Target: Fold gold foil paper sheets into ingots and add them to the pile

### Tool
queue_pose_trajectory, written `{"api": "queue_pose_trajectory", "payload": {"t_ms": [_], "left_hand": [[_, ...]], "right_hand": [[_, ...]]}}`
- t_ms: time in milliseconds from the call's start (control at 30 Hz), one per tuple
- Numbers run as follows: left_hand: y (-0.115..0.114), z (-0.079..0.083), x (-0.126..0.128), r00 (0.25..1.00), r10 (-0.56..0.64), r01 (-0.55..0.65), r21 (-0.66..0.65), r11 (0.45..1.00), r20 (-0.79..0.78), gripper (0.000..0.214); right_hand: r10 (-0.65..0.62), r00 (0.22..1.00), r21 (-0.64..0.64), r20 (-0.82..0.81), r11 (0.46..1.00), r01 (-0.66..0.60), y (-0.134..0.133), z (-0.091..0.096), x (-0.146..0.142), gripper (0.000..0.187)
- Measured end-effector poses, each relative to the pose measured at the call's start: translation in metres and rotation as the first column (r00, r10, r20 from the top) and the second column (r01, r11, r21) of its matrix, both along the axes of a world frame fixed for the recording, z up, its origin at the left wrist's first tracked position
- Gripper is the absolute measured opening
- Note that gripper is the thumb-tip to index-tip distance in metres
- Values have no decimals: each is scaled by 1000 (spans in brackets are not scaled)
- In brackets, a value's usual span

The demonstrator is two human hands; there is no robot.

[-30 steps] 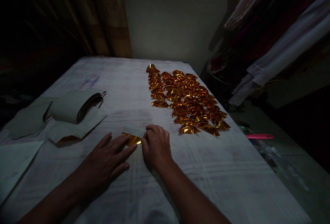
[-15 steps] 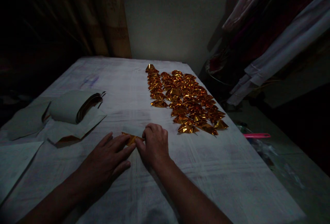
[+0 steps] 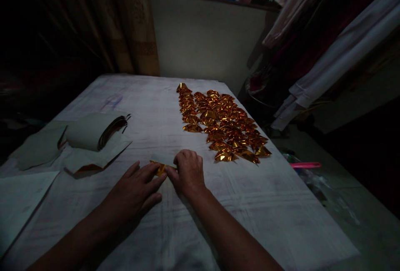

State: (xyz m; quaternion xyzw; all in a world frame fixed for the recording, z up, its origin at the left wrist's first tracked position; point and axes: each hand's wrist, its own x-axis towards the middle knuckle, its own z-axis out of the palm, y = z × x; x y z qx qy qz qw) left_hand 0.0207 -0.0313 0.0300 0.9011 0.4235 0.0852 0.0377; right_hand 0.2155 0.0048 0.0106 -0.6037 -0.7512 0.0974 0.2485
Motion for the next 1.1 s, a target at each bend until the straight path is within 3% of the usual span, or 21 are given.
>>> {"api": "queue_pose_trajectory", "payload": {"t_ms": [300,367,467,567,767,933,1100], "left_hand": [[2,-8,-4,1000,6,-7,36,999,12,38],[2,-9,-3,999,19,-21,52,998,35,37],[2,-10,0,997,33,-38,60,998,76,35],[2,-9,2,991,24,-30,43,999,133,31],[11,-15,-10,933,43,-67,55,996,357,24],[21,-18,-27,935,98,-134,84,987,341,26],[24,-12,-23,955,120,-139,51,989,270,27]], "right_hand": [[-20,997,45,-73,999,24,-3,-8,16,12],[47,995,132,-85,991,-36,-7,-9,18,14],[247,968,222,-42,947,-232,-14,-10,17,19],[361,932,182,9,916,-357,-19,-9,13,24],[355,935,109,5,929,-353,-17,-6,11,27],[353,936,74,-11,933,-351,-17,-3,11,24],[327,945,50,-32,944,-325,-17,-1,9,24]]}}
